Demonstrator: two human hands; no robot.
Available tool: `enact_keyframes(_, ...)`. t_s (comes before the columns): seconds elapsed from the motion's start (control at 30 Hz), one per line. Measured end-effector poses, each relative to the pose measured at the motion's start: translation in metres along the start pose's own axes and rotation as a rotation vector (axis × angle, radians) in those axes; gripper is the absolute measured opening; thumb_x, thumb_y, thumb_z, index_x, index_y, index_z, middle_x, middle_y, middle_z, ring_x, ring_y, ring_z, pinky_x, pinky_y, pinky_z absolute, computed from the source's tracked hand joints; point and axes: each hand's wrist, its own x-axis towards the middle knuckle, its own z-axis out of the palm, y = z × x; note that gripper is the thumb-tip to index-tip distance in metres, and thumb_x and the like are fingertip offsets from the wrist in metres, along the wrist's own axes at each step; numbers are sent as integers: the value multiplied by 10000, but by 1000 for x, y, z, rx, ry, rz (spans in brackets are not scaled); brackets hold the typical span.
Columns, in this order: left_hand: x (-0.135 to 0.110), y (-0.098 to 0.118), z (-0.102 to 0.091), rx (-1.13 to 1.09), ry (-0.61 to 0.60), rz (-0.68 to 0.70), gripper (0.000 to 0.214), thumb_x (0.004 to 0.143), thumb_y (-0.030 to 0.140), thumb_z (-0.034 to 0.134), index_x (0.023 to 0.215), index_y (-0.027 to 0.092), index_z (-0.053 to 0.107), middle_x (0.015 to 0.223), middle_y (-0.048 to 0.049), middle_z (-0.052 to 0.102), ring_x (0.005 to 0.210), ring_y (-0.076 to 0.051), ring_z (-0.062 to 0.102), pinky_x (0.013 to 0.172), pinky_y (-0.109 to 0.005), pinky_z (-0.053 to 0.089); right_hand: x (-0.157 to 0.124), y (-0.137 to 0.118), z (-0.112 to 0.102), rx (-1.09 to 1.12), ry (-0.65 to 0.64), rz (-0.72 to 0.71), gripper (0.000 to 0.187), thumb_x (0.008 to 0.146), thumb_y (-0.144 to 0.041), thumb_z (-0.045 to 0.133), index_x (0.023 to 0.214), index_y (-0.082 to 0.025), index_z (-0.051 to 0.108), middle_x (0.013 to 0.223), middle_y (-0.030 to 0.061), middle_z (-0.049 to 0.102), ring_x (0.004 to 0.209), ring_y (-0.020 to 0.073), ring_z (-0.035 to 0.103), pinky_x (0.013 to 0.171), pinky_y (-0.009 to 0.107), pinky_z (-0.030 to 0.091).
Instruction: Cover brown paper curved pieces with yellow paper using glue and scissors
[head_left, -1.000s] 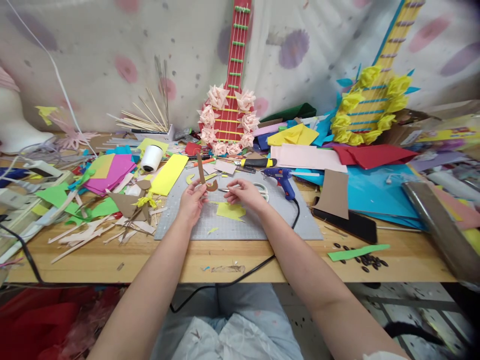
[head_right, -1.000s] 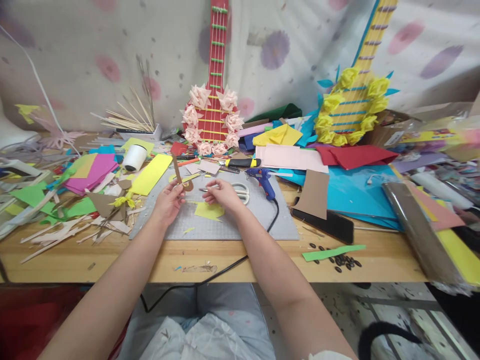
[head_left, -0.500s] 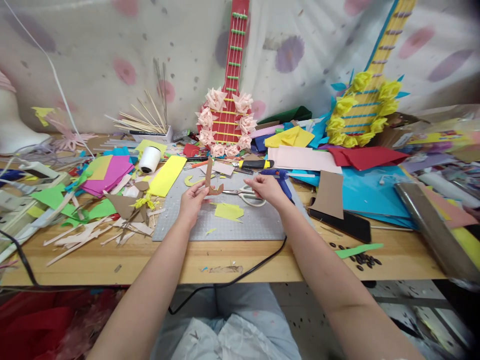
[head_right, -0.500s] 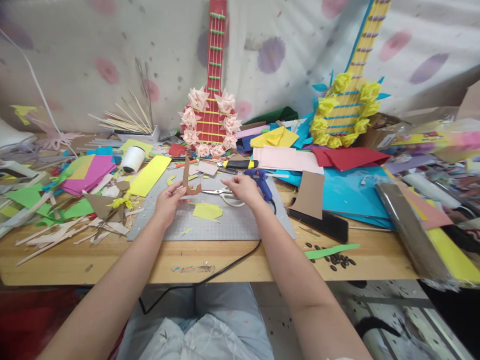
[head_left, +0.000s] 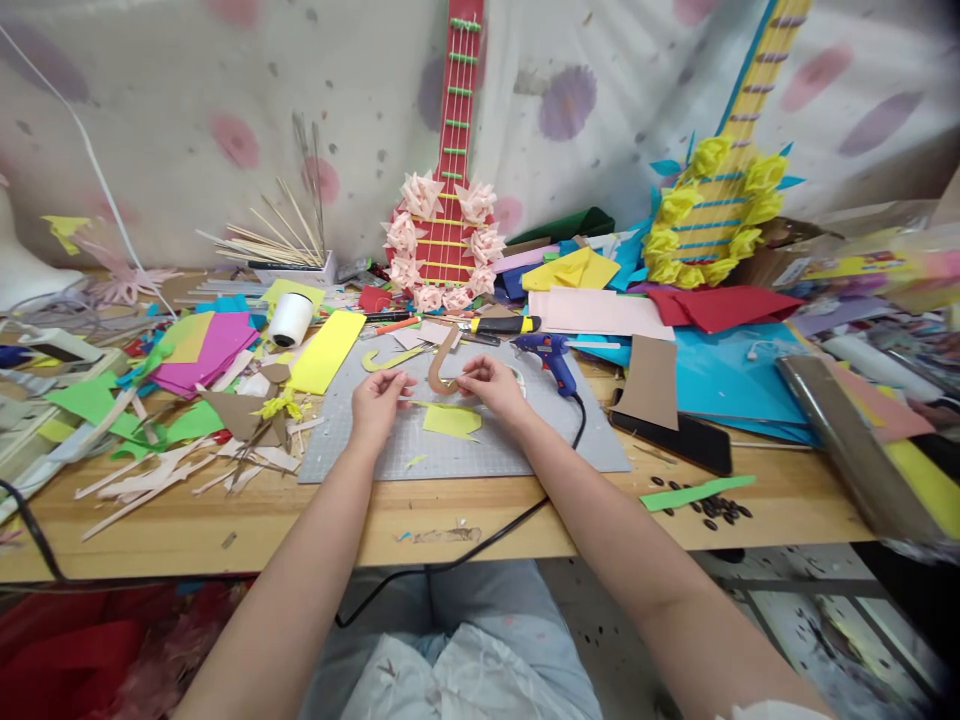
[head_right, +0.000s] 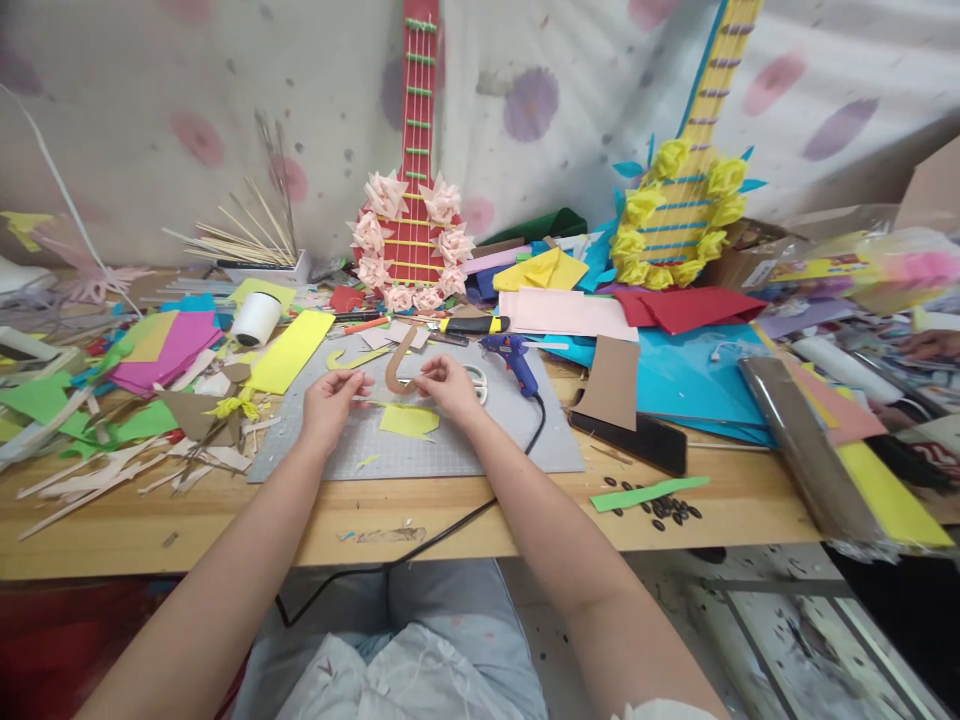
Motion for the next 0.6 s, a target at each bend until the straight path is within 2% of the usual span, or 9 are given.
enact_keyframes(0.1,0,-1,-3,164,30,64,216,691,366,591,743,157,577,677,-21,648,536,-100,527,500,-215,416,0,3,-9,-19,104,-16,194,632,-212,617,741,-200,457,557,-66,564,479,75,534,534,217,440)
enact_keyframes(0.27,-12,3,0,624,-43,301,305,809,397,441,593,188,488,578,5,545,591,-127,487,600,-252,377,2,5,-13,-74,226,3,179,642,-207,588,753,-217,448,592,-68,555,495,84,541,546,226,445)
enact_keyframes(0.33,-17,3,5,762,-130,437,277,824,378,426,632,191,498,668,-19,566,708,-159,505,667,-279,385,3,6,-12,-89,239,3,181,644,-206,582,762,-219,445,609,-63,565,511,92,556,567,237,457)
enact_keyframes(0.4,-21,1,10,840,-272,564,168,775,354,517,788,188,544,843,-44,602,853,-190,507,758,-311,387,3,7,-11,-107,256,1,180,643,-204,579,760,-221,443,606,-62,564,525,100,568,580,244,467)
enact_keyframes(0.43,-22,0,12,865,-348,601,202,742,336,567,876,187,547,917,-51,606,899,-201,502,791,-327,383,3,7,-11,-115,263,-1,177,643,-203,578,756,-222,443,602,-61,563,533,104,575,584,246,472)
enact_keyframes(0.53,-22,-5,16,912,-494,591,289,711,262,602,983,194,534,960,-50,615,908,-211,515,801,-344,389,3,8,-10,-115,286,6,161,652,-205,572,747,-219,442,603,-50,576,564,115,599,602,255,485)
enact_keyframes(0.6,-18,-6,13,927,-486,526,207,738,221,557,944,202,549,894,-43,624,868,-205,536,768,-335,401,3,8,-10,-104,297,9,155,657,-205,571,746,-213,444,610,-42,590,577,121,611,616,264,492)
